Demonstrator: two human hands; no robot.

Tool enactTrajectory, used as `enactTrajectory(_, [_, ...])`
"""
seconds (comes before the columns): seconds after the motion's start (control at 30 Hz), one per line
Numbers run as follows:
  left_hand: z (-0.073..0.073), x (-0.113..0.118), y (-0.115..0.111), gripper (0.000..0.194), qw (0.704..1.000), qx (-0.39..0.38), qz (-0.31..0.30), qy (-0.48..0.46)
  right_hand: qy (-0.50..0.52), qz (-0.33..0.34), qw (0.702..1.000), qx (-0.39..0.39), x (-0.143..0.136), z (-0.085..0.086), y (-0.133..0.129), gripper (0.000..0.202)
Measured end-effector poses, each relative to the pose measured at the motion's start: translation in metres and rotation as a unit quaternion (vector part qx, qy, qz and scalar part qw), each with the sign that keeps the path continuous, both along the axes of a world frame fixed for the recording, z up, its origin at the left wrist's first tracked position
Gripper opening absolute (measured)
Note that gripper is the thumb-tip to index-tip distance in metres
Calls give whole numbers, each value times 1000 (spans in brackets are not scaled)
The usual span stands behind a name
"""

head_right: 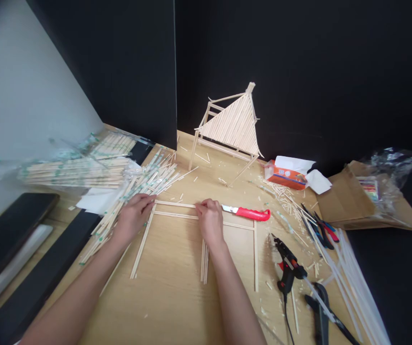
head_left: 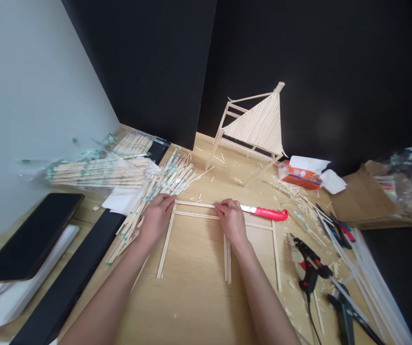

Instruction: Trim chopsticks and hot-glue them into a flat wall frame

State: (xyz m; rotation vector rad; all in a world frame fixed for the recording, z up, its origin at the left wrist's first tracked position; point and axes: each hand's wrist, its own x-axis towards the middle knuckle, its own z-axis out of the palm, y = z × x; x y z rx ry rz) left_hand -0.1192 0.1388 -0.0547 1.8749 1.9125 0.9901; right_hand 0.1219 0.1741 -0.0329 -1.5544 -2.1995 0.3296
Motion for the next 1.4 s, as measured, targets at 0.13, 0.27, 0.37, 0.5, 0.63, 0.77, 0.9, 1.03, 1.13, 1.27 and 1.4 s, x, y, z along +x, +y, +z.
enactTrajectory(0.13, [-2, -1, 0, 27, 1000, -1, 7, 3, 0, 2, 1000, 0, 0, 0, 0, 22])
enactTrajectory(0.27, [-4, 0, -1, 28, 1000, -5, 9, 4, -1, 1, 1000, -1, 0, 0, 0, 22])
enactTrajectory(0.37, [-4, 0, -1, 29, 1000, -5, 10, 3, -2, 1, 1000, -2, -1, 0, 0, 22])
enactTrajectory(0.5, [-4, 0, -1, 30, 1000, -7, 6, -2, -2, -1, 1000, -1, -1, 1, 0, 22])
enactTrajectory(0.63, [-3, 1, -2, 28, 1000, -13, 3, -8, -2, -1, 1000, -1, -1, 0, -1, 22])
enactTrajectory(0.77, [0, 3, -3, 28, 1000, -16, 1, -18, -4, 0, 1000, 0, -1, 0, 0, 21])
enactTrajectory(0.9, [4, 5, -3, 28, 1000, -18, 3, -25, -5, -1, 1000, 4, -2, 0, -1, 21])
enactTrajectory(1.03, [6, 5, -4, 28, 999, -24, 0, -22, -7, 0, 1000, 6, -2, 1, -1, 20])
enactTrajectory(1.13, [7, 5, -5, 28, 999, -29, -1, -18, -9, 0, 1000, 6, -2, 1, -1, 19])
enactTrajectory(1.27, [8, 6, -5, 28, 999, -31, 4, -14, -10, 0, 1000, 7, -2, 0, -1, 19])
enactTrajectory(1.4, [7, 7, -5, 29, 999, -30, 7, -11, -8, 1, 1000, 10, -3, -1, 0, 19])
